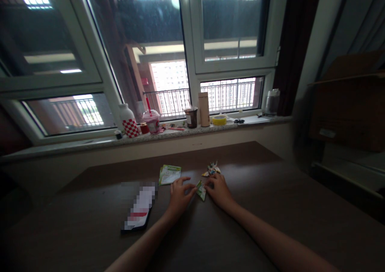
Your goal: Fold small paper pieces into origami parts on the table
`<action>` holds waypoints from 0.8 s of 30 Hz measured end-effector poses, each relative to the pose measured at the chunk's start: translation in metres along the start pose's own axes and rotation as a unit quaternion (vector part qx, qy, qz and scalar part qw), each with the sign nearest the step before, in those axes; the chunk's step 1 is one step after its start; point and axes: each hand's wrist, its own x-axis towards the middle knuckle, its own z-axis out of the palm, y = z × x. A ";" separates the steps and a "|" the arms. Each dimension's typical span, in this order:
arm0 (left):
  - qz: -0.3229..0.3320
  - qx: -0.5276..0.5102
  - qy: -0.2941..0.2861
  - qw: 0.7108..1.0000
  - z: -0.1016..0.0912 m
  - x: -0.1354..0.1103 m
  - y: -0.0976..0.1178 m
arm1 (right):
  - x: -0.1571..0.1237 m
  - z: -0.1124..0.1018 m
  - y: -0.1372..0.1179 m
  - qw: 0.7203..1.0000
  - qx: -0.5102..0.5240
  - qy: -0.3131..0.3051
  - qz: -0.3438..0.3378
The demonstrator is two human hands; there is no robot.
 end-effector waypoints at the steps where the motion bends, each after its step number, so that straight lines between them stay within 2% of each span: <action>1: -0.001 0.002 -0.006 1.000 0.000 0.000 0.000 | 0.000 0.000 0.000 1.000 -0.004 0.002 0.007; 13: -0.012 0.015 -0.029 0.999 0.000 0.001 -0.001 | -0.001 -0.001 -0.002 1.000 -0.007 -0.016 0.022; 24: -0.015 0.020 -0.029 0.999 -0.001 0.001 0.001 | -0.001 0.001 0.002 1.000 0.001 -0.026 -0.011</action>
